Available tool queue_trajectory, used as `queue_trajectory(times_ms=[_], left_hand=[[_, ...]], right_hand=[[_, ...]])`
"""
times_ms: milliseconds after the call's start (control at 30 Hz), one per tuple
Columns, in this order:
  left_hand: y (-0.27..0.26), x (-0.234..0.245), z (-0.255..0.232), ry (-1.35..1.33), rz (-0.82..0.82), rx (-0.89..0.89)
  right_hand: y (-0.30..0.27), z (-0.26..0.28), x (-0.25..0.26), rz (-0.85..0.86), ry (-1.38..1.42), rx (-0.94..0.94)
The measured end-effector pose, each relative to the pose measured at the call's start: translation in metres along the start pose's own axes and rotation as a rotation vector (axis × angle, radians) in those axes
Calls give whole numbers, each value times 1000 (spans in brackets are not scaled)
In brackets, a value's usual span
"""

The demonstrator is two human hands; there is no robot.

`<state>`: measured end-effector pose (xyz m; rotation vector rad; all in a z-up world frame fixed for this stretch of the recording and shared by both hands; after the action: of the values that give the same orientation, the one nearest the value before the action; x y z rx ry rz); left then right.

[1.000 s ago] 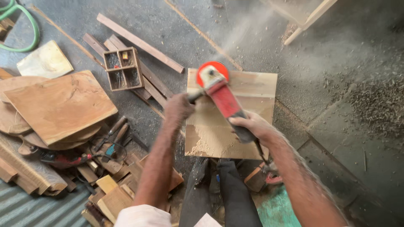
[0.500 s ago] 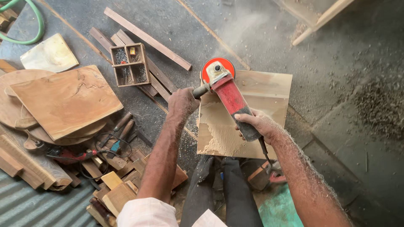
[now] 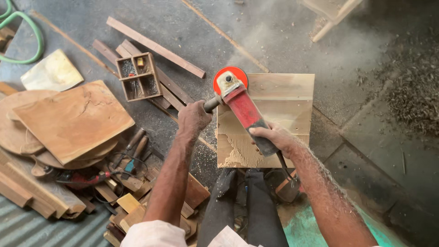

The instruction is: The person uses a handheld angle grinder with a sanding disc to smooth the surface of a rectangular wooden board. The person moves the tool back and forth across the wood, generating sawdust, and briefly flips the board to work on the other side.

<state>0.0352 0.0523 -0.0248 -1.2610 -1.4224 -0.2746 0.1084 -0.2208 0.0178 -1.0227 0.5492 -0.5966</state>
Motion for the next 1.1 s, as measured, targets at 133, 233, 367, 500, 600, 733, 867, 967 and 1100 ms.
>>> queue_trajectory(times_ms=[133, 233, 367, 500, 600, 733, 867, 967, 1100], left_hand=[[-20, -33, -21, -32, 233, 55], [-32, -44, -39, -56, 112, -21], [-33, -36, -6, -59, 125, 18], [-34, -35, 1, -57, 172, 46], [-35, -38, -12, -78, 188, 20], [-39, -42, -14, -55, 121, -13], [-35, -36, 16, -59, 236, 138], [-33, -28, 12, -47, 161, 45], [-29, -27, -10, -42, 156, -20]], right_hand=[[-25, -26, 8, 35, 78, -10], [-37, -43, 19, -10, 98, -8], [-20, -44, -1, -12, 70, -34], [-22, -42, -12, -7, 75, -34], [-40, -33, -8, -11, 46, -23], [-43, -35, -10, -9, 117, -29], [-28, -40, -26, 8, 102, -11], [-30, -39, -26, -1, 117, 19], [-37, -32, -17, -14, 144, 14]])
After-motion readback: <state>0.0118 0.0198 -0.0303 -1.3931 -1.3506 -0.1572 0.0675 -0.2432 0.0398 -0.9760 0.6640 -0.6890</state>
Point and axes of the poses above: each hand's wrist, its own y-axis towards the middle knuckle, its own x-axis out of the back of the hand, z = x × y, the point moved 6 cm from there along y, towards the middle knuckle, and after that the axes turned 1 degree about -x, right-handed, at the moved point
